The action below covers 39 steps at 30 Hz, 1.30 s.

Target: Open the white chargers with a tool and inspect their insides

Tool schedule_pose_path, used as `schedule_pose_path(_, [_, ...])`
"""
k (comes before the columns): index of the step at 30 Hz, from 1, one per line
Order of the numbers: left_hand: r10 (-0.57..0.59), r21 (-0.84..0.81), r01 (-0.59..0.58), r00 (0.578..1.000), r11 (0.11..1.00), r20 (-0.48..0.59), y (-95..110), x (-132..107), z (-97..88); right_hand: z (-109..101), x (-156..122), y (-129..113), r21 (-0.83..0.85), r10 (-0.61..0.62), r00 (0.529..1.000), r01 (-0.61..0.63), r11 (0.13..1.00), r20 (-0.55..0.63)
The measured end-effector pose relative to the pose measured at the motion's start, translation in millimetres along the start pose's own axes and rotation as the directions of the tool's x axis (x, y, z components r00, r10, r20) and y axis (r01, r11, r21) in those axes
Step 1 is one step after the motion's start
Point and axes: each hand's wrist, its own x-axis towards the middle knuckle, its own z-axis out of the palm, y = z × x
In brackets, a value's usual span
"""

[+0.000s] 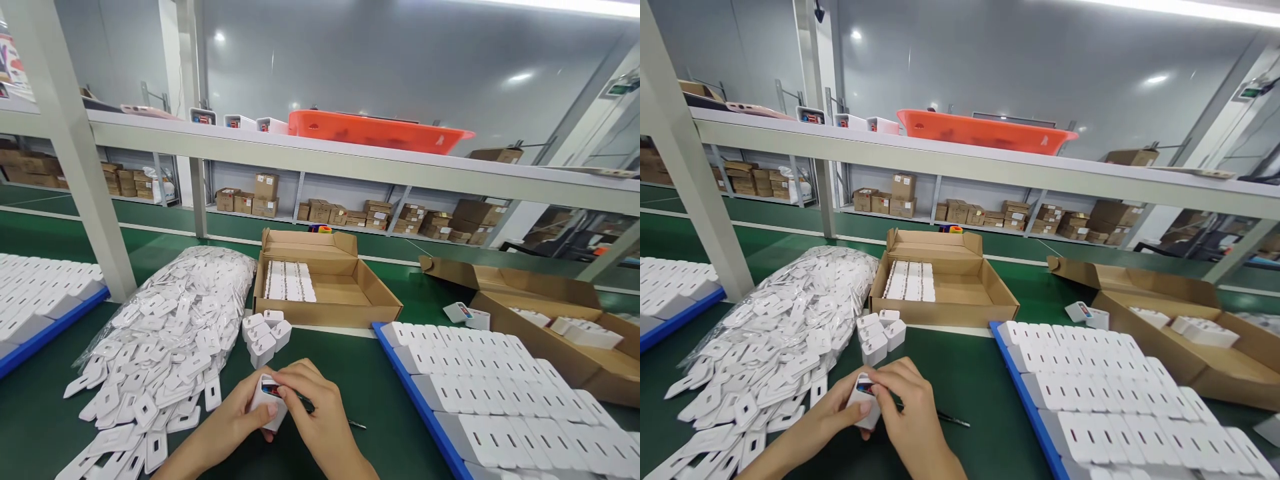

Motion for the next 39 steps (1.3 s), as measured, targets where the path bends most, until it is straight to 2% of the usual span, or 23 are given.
schedule_pose_path(2, [0.01,-0.02,-0.01,1.0,1.0,-0.006,-1,1,0.5,2,-1,1,0.011,-0.003,0.999,0.003,1.0,-0.032])
schedule_pose_path(6, [0.01,-0.025,-0.011,1.0,1.0,-0.021,-2,1,1.9,6,-4,0,-0.001,-0.038,0.977,0.038,0.999,-0.208])
schedule_pose_path(8, [0.013,-0.03,-0.014,1.0,0.999,-0.02,0,1,2.1,9,-5,0,0.012,-0.058,0.968,0.063,0.998,-0.246])
schedule_pose_path(12, [0.023,-0.036,-0.025,0.999,0.999,-0.049,4,1,0.5,14,-7,0,0.062,-0.043,0.984,0.054,0.997,-0.174])
schedule_pose_path(16, [0.056,-0.041,-0.06,0.994,0.997,-0.094,2,0,-2.0,15,-10,-2,0.029,-0.056,0.995,0.059,0.998,-0.082])
schedule_pose_path(20, [0.102,0.025,-0.099,0.981,0.995,-0.168,-1,0,-4.8,14,-11,-4,0.009,-0.067,0.998,0.066,0.998,0.021])
schedule_pose_path(22, [0.13,0.089,-0.115,0.973,0.989,-0.188,-1,0,-6.3,14,-11,-2,0.074,0.007,1.0,-0.009,0.997,0.024])
schedule_pose_path(23, [0.148,0.139,-0.122,0.969,0.983,-0.199,0,0,-6.8,14,-10,1,0.121,0.082,0.997,-0.081,0.989,-0.001])
schedule_pose_path(24, [0.172,0.205,-0.128,0.962,0.97,-0.211,1,-1,-7.1,15,-10,3,0.177,0.174,0.984,-0.166,0.97,-0.031])
schedule_pose_path(26, [0.232,0.359,-0.139,0.946,0.923,-0.229,2,-3,-6.7,19,-9,8,0.312,0.369,0.929,-0.339,0.888,-0.04])
schedule_pose_path(27, [0.26,0.425,-0.144,0.938,0.894,-0.229,3,-4,-6.1,21,-9,10,0.385,0.442,0.897,-0.408,0.828,0.001])
schedule_pose_path(29, [0.295,0.502,-0.156,0.932,0.85,-0.21,4,-6,-4.5,25,-9,10,0.526,0.508,0.849,-0.502,0.687,0.146])
schedule_pose_path(31, [0.31,0.505,-0.184,0.934,0.843,-0.178,4,-6,-3.1,27,-8,6,0.647,0.52,0.817,-0.541,0.538,0.25])
schedule_pose_path(34, [0.353,0.494,-0.242,0.924,0.835,-0.144,-1,-5,-2.8,26,-6,-3,0.766,0.557,0.785,-0.527,0.368,0.273])
schedule_pose_path(36, [0.37,0.525,-0.244,0.917,0.815,-0.148,-6,-3,-4.2,24,-4,-5,0.793,0.576,0.772,-0.517,0.322,0.269])
schedule_pose_path(39, [0.344,0.577,-0.191,0.924,0.794,-0.169,-12,-2,-7.8,23,-5,-3,0.794,0.571,0.78,-0.506,0.336,0.255])
